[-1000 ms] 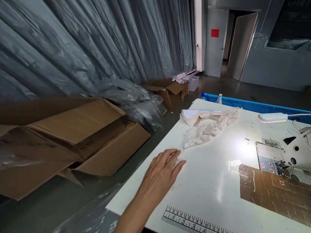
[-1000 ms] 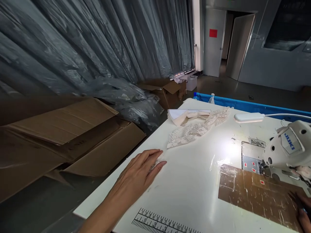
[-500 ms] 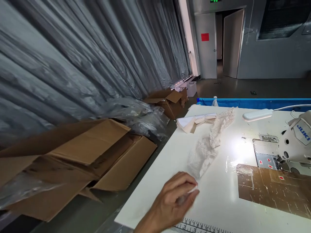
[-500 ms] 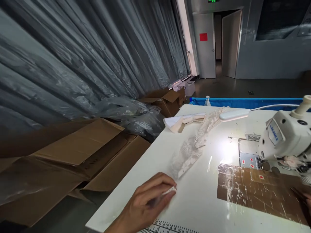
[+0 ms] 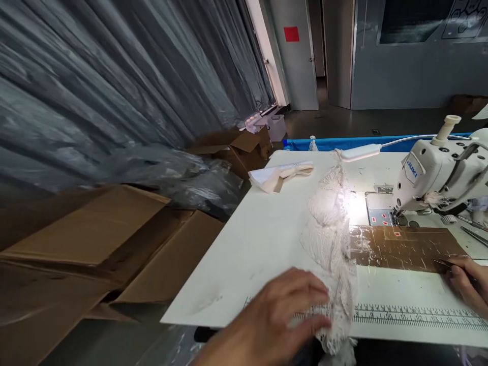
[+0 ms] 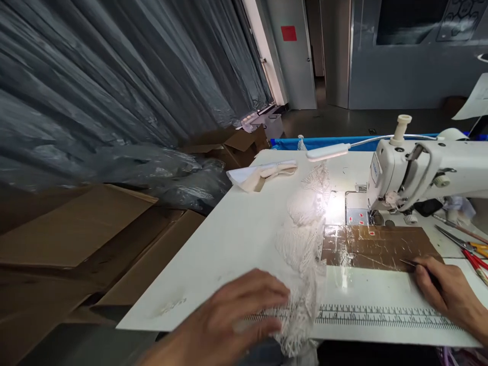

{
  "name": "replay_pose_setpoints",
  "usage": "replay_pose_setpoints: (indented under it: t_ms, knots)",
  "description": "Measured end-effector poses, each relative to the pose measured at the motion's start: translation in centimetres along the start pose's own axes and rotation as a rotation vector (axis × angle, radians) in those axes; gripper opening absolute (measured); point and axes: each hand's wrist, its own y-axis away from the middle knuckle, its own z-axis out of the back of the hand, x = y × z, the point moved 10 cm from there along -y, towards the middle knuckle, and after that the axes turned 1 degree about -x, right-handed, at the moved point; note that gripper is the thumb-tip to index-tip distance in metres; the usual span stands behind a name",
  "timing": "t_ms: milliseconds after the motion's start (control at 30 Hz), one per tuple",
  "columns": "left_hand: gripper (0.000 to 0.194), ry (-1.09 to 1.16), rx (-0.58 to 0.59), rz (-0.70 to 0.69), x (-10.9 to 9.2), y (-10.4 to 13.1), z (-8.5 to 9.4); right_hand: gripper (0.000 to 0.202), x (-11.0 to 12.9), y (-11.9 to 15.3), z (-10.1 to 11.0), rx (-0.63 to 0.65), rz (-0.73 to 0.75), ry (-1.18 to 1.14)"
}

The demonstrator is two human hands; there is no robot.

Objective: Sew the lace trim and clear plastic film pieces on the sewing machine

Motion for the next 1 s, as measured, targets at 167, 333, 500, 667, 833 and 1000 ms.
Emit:
replay_pose_setpoints:
  t_ms: [167, 333, 500, 667, 833, 1000]
  knots:
    - [0.030, -0.210, -0.039, 0.113, 2.7, -2.5, 2.9, 0.012, 3.6, -0.5, 1.0, -0.042, 0.238, 0.049]
    - [0.041, -0.219, -0.015, 0.191, 6.0, -4.6, 0.7, 0.015, 6.6, -0.5, 2.3, -0.166, 0.416, 0.221]
    - [0.024, -0.422, -0.160, 0.277, 7.8, -5.7, 0.7, 0.014, 6.7, 0.1, 3.7, -0.332, 0.379, 0.348]
    - [0.021, -0.558, -0.401, 0.494, 9.8, -3.2, 4.0, 0.020, 6.1, 0.2, 2.7, -0.260, 0.347, 0.343]
    - [0.022, -0.501, -0.579, 0.475, 9.5, -1.8, 5.7, 0.018, 6.0, 0.1, 2.1, -0.213, 0.374, 0.264]
    - [0.025, -0.437, -0.577, 0.337, 7.3, -2.4, 5.3, 0.017, 5.2, 0.2, 1.4, -0.179, 0.358, 0.208]
